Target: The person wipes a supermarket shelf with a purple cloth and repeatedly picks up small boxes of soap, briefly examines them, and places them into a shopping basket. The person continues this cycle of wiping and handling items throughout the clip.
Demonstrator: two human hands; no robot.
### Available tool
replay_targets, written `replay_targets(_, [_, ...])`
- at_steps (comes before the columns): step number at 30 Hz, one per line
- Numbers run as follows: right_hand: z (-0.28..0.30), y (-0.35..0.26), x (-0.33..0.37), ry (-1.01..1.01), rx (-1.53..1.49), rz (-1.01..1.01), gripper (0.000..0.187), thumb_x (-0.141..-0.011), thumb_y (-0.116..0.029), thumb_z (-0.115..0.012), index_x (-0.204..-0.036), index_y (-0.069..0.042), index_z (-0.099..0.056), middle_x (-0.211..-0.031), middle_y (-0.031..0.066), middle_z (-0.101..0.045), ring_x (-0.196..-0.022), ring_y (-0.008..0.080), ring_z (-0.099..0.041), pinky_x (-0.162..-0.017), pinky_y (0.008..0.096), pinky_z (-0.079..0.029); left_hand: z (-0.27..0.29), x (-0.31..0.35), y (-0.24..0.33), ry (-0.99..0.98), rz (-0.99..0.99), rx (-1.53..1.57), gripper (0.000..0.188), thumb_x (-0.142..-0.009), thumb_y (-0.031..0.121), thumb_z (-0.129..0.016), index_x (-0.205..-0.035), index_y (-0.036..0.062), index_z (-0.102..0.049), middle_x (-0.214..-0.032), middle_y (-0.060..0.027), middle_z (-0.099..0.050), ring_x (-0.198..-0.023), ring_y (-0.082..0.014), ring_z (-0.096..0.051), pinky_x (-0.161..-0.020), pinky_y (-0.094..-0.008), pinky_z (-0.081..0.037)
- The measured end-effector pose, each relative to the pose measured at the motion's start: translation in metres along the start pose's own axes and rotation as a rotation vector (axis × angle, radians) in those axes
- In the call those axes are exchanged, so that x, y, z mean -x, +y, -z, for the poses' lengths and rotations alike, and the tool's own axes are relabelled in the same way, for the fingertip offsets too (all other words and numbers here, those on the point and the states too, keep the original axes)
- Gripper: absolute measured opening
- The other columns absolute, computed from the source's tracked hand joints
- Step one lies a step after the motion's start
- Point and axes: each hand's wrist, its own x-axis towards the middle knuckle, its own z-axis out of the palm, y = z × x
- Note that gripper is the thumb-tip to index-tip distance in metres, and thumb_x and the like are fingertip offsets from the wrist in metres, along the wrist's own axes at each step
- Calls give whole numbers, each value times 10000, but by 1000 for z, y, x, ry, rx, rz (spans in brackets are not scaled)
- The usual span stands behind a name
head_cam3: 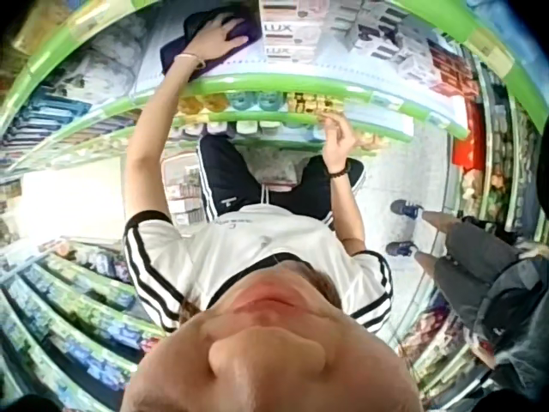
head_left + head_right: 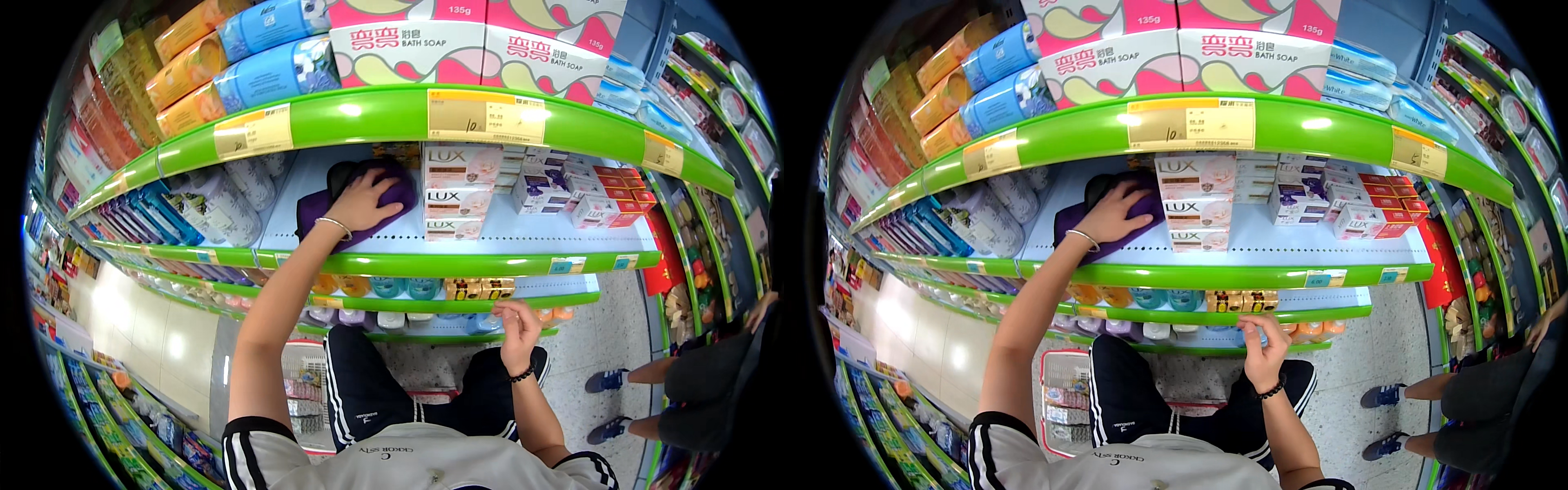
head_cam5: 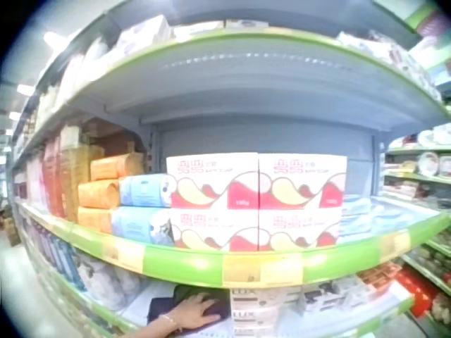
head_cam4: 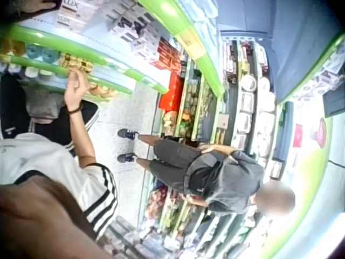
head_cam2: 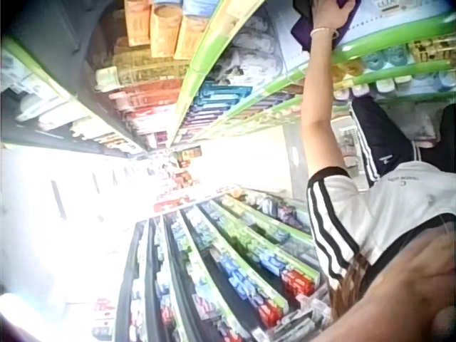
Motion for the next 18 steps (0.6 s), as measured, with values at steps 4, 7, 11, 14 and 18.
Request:
replay_targets(4, [1,3,-5,21,24,3,135,-871,-80,-557,-871,20,-647,-739,96,-636,-682,169,-592,-631,268,-449,-4,-23,23,-3,155,-115,651,-819,560,-530,-1347,187,-452,-1386,-145,-391,-1260,-369,-375,-1028,-530,-307])
replay_targets(7, [1,3,-8,18,67,21,133,-870,-80,-558,-869,18,-647,-744,94,-638,-679,167,-588,-626,269,-446,11,-20,20,-47,156,-171,599,-805,520,-547,-1334,252,-464,-1390,-141,-392,-1266,-380,-365,-1032,-537,-300])
replay_targets(11, [1,6,-10,7,58,-23,137,-875,-86,-559,-868,21,-644,-744,90,-637,-682,164,-586,-624,267,-442,3,4,-36,6,162,-93,578,-792,466,-551,-1336,303,-447,-1402,-125,-401,-1269,-417,-370,-1054,-523,-299])
replay_targets(14, [1,10,-17,21,122,-16,145,-883,-90,-552,-865,24,-640,-759,96,-631,-701,179,-587,-650,278,-447,2,12,-43,20,178,-91,605,-769,442,-558,-1343,300,-428,-1395,-122,-417,-1274,-411,-366,-1057,-533,-283])
replay_targets(18, [-3,10,-45,52,312,145,117,-867,-75,-563,-867,11,-644,-806,118,-625,-738,225,-583,-679,302,-448,-4,1,-3,2,140,-53,611,-745,422,-562,-1322,254,-449,-1366,-111,-445,-1260,-357,-398,-1021,-535,-309])
